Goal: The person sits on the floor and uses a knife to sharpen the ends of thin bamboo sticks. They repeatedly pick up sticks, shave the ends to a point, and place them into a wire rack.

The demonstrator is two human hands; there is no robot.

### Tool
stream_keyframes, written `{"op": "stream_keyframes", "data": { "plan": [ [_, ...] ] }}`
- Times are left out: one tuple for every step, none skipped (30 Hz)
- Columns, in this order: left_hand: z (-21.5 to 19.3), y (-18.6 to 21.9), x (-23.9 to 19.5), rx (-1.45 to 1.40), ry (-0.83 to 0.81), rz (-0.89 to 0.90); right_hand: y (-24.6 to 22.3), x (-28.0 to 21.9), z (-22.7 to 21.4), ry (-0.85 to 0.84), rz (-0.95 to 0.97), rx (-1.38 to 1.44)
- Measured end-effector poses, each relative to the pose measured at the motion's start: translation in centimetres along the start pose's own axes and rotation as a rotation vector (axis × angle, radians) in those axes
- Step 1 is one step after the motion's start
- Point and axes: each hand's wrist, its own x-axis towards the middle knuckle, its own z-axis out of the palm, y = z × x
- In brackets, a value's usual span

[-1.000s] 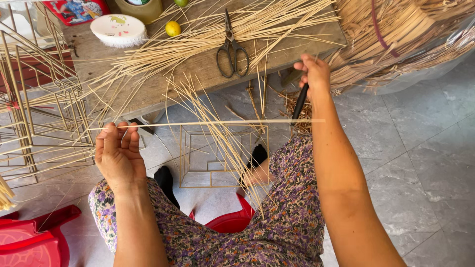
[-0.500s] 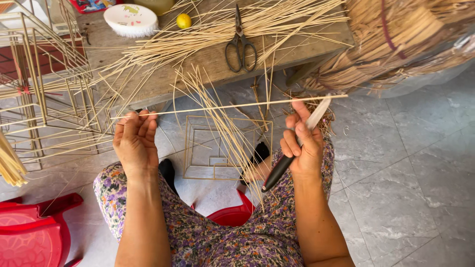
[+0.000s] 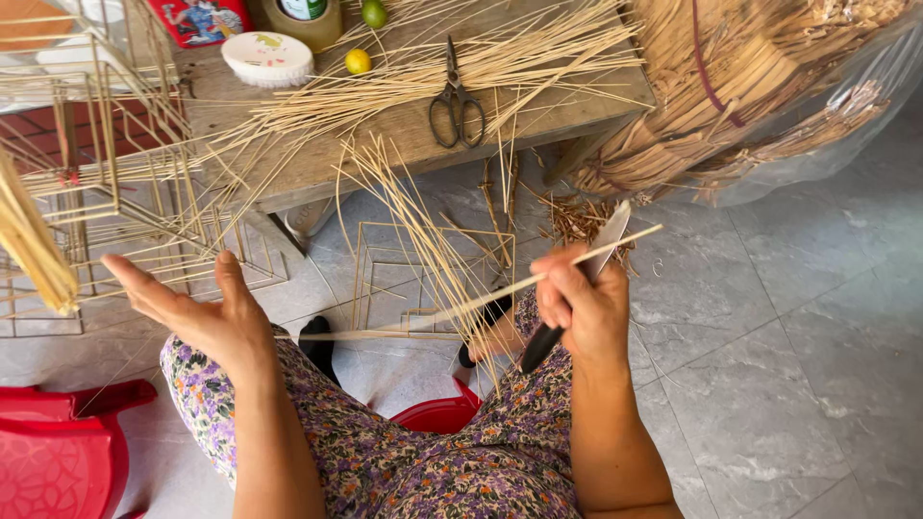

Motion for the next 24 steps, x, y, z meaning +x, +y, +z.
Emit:
{"op": "stream_keyframes", "data": {
  "plan": [
    [-1.0, 2.1, 0.3, -0.117, -0.051, -0.064, -0.3, -0.6, 0.5, -0.060, 0.010, -0.004],
    [-2.3, 4.3, 0.7, -0.226, -0.097, -0.136, -0.6, -1.2, 1.0, -0.120, 0.024, -0.005],
    [-3.2, 6.7, 1.1, -0.522, -0.213, -0.282, -0.9, -1.8, 1.4, -0.137, 0.051, -0.030],
    [-4.2, 9.3, 1.3, -0.556, -0.325, -0.179, -1.0, -2.4, 1.8, -0.158, 0.080, -0.054],
    [-5.3, 11.8, 1.4, -0.587, -0.436, -0.075, -1.1, -2.9, 2.2, -0.179, 0.108, -0.077],
    [-6.0, 14.0, 2.0, -0.605, -0.570, 0.065, -1.0, -3.3, 2.7, -0.184, 0.114, -0.101],
    [-6.6, 16.0, 2.5, -0.653, -0.572, 0.154, -0.7, -3.7, 3.3, -0.189, 0.120, -0.124],
    [-7.0, 17.8, 2.8, -0.705, -0.579, 0.247, -0.5, -4.3, 3.8, -0.188, 0.121, -0.151],
    [-7.0, 19.3, 3.1, -0.703, -0.585, 0.247, -0.3, -4.9, 4.2, -0.211, 0.075, -0.159],
    [-6.9, 20.5, 3.4, -0.702, -0.591, 0.249, -0.1, -5.4, 4.6, -0.234, 0.026, -0.168],
    [-6.9, 21.3, 3.5, -0.701, -0.597, 0.251, 0.0, -5.7, 4.7, -0.257, -0.023, -0.176],
    [-6.9, 21.9, 3.5, -0.714, -0.615, 0.192, -0.1, -6.0, 4.8, -0.236, 0.028, -0.165],
    [-6.8, 22.2, 3.3, -0.727, -0.633, 0.133, -0.2, -6.2, 4.8, -0.214, 0.080, -0.155],
    [-6.8, 22.4, 3.0, -0.743, -0.651, 0.076, -0.4, -6.4, 4.8, -0.191, 0.130, -0.146],
    [-6.9, 22.4, 2.7, -0.757, -0.667, 0.062, -0.7, -6.6, 5.0, -0.184, 0.130, -0.116],
    [-7.1, 22.2, 2.3, -0.771, -0.683, 0.046, -1.2, -6.7, 5.3, -0.178, 0.132, -0.086],
    [-7.3, 22.2, 1.9, -0.786, -0.698, 0.030, -1.8, -6.9, 5.6, -0.172, 0.133, -0.057],
    [-7.5, 22.1, 1.4, -0.839, -0.710, 0.008, -2.7, -6.9, 5.8, -0.195, 0.132, -0.009],
    [-7.7, 22.1, 1.0, -0.892, -0.722, -0.014, -4.2, -6.9, 5.6, -0.217, 0.131, 0.040],
    [-7.8, 22.0, 0.7, -0.943, -0.732, -0.038, -5.5, -6.9, 5.7, -0.242, 0.131, 0.089],
    [-7.9, 22.0, 0.4, -0.950, -0.711, -0.024, -6.4, -7.0, 6.0, -0.238, 0.130, 0.119],
    [-8.0, 22.1, -0.1, -0.959, -0.701, -0.015, -7.5, -7.6, 6.2, -0.223, 0.133, 0.150],
    [-8.2, 22.1, -0.6, -0.968, -0.690, -0.007, -8.3, -8.2, 6.5, -0.207, 0.136, 0.180],
    [-8.3, 22.1, -0.8, -0.974, -0.704, -0.026, -8.8, -8.8, 6.8, -0.219, 0.168, 0.206]
  ]
}}
